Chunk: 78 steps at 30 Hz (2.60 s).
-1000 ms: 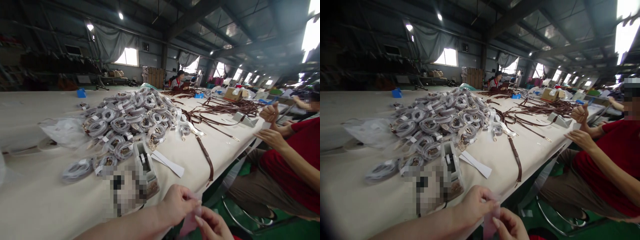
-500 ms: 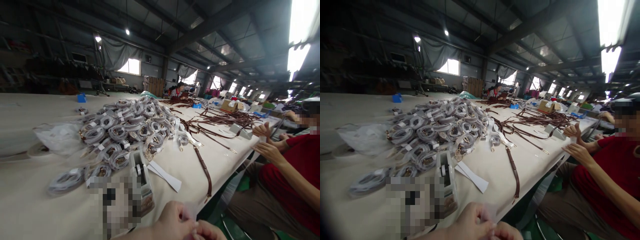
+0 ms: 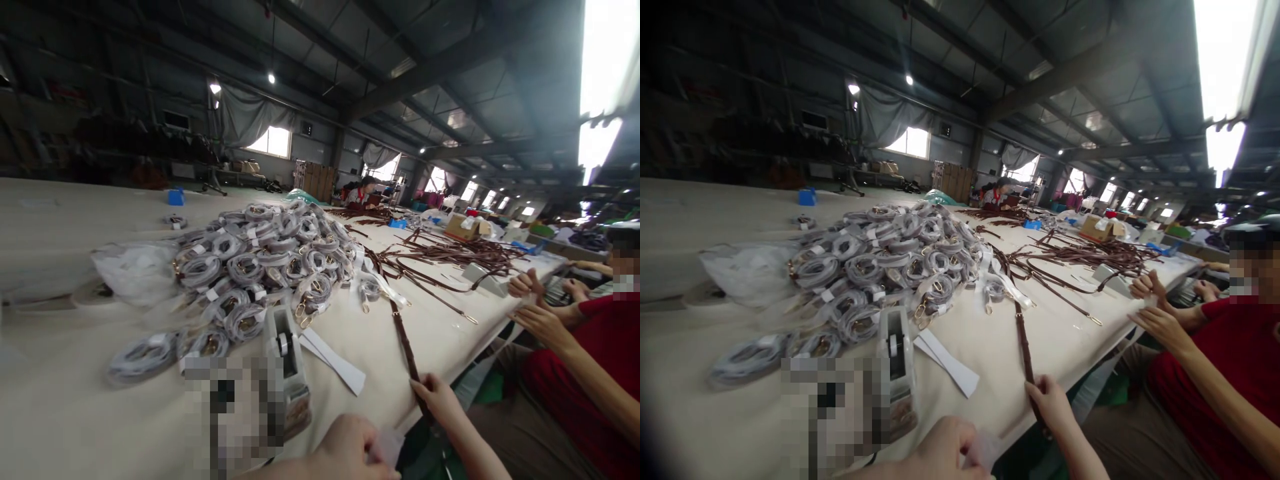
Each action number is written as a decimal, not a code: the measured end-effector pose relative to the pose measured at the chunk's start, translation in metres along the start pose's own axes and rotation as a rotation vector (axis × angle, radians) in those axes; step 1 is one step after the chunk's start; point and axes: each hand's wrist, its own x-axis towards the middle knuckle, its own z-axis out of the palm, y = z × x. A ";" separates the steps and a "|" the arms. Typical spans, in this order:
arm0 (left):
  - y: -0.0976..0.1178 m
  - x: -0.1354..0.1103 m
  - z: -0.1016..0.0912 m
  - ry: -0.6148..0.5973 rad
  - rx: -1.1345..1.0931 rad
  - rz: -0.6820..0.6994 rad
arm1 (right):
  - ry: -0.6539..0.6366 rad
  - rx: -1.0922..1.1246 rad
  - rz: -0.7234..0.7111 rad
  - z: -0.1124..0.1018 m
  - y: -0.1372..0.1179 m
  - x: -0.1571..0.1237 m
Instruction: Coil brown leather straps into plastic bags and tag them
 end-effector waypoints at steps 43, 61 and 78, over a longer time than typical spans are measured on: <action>0.042 -0.037 0.008 -0.163 0.134 0.069 | -0.333 1.144 0.410 0.032 -0.047 -0.090; 0.022 -0.023 0.015 -0.358 -0.125 0.296 | -0.445 0.659 0.057 -0.035 -0.061 -0.156; -0.001 -0.013 0.014 -0.151 0.362 0.422 | 0.640 0.609 -0.083 -0.067 -0.160 -0.197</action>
